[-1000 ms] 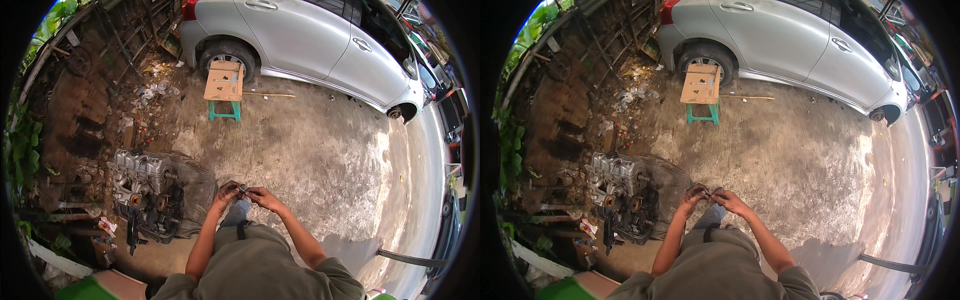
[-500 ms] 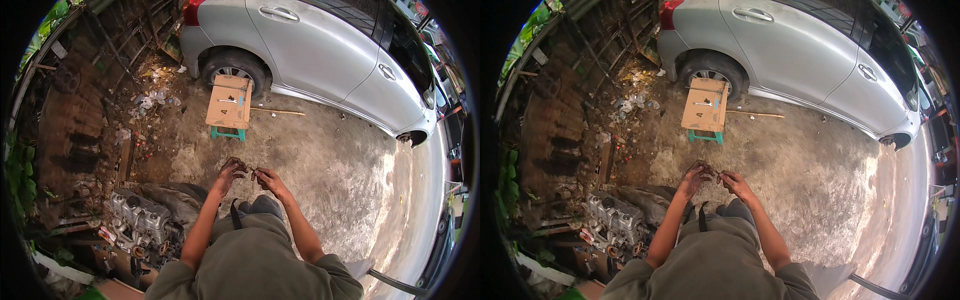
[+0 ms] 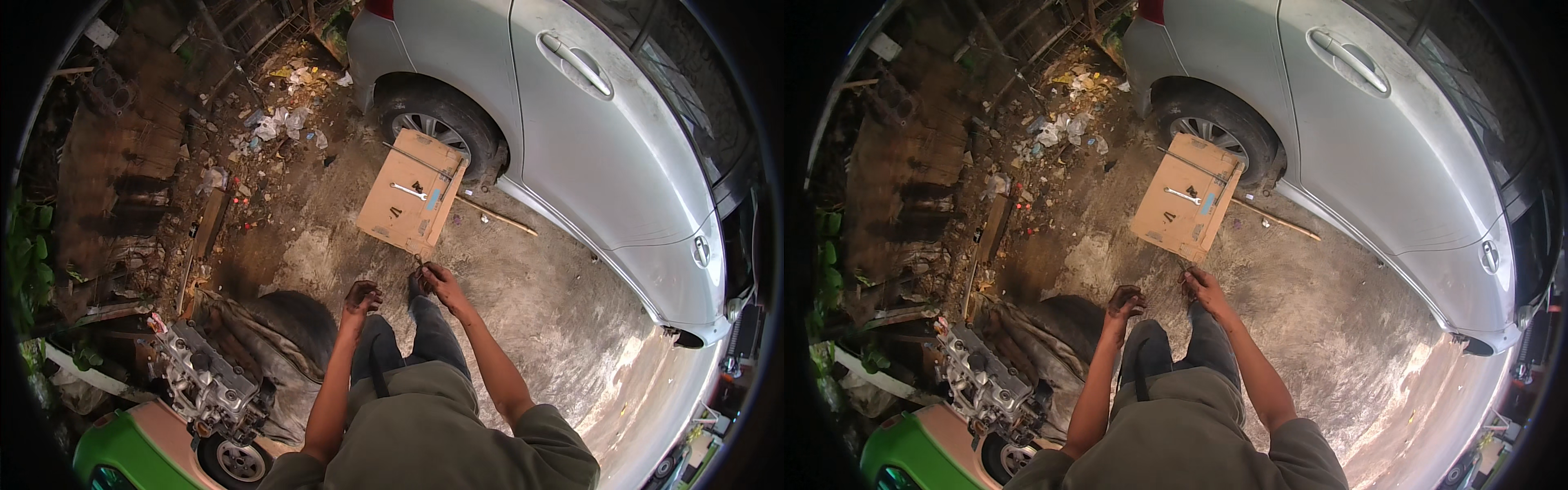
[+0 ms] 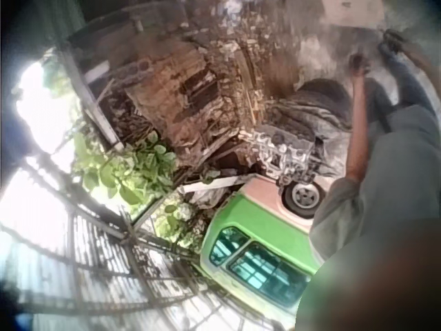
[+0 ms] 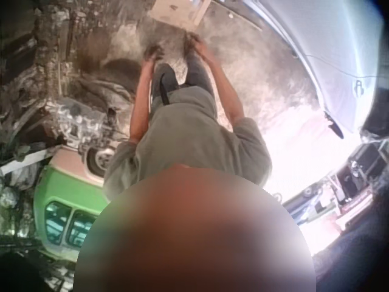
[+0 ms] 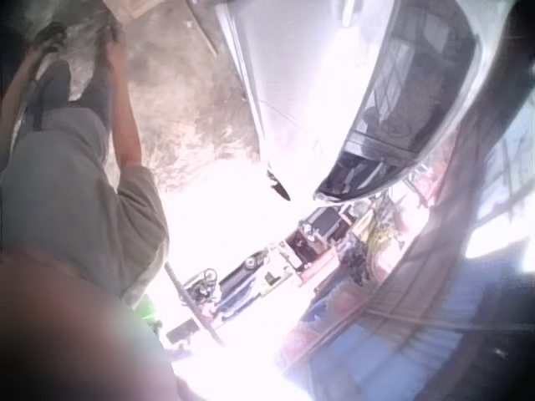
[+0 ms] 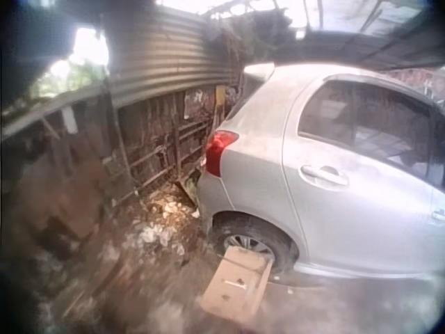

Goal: The person works on a car engine placed on a stand, using a wrench to tighten bolts on the engine block. They repeatedly adjust and secure components on the side of the engine while standing in an outdoor workshop area.

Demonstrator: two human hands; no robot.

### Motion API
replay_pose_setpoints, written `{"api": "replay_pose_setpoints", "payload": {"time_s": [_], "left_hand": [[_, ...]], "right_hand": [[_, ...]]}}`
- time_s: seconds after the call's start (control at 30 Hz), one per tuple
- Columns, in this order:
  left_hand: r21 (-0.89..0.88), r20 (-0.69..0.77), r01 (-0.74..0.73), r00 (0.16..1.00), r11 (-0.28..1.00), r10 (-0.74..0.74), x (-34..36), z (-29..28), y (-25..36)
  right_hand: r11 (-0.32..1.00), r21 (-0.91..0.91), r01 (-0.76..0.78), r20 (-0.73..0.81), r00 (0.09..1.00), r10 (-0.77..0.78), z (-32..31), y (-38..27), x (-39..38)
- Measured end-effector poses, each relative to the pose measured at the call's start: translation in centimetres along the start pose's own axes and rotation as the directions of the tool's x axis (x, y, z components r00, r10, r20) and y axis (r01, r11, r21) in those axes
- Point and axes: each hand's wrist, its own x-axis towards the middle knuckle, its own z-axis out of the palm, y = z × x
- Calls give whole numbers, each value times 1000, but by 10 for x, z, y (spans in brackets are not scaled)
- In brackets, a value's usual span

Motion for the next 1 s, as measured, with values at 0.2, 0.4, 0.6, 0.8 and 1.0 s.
{"api": "replay_pose_setpoints", "payload": {"time_s": [0.2, 0.4, 0.6, 0.8, 1.0], "left_hand": [[-36, -55, 134, 989, 990, -135, 77, 24, -7], [-76, -56, 186, 980, 980, -191, 165, 34, -33], [-27, -78, 164, 983, 986, -166, 219, 13, -69], [-20, -130, 226, 965, 974, -227, 227, -10, -84], [7, -128, 218, 968, 976, -215, 224, -15, -69]], "right_hand": [[998, -57, 21, -23, 999, -23, -19, 5, 114], [900, -413, -140, -178, 981, 71, -20, 43, 216], [802, -561, -205, -238, 968, 82, -2, 94, 290], [791, -601, -115, -262, 963, -59, 0, 113, 302], [820, -515, -249, -236, 961, 144, -13, 110, 303]]}}
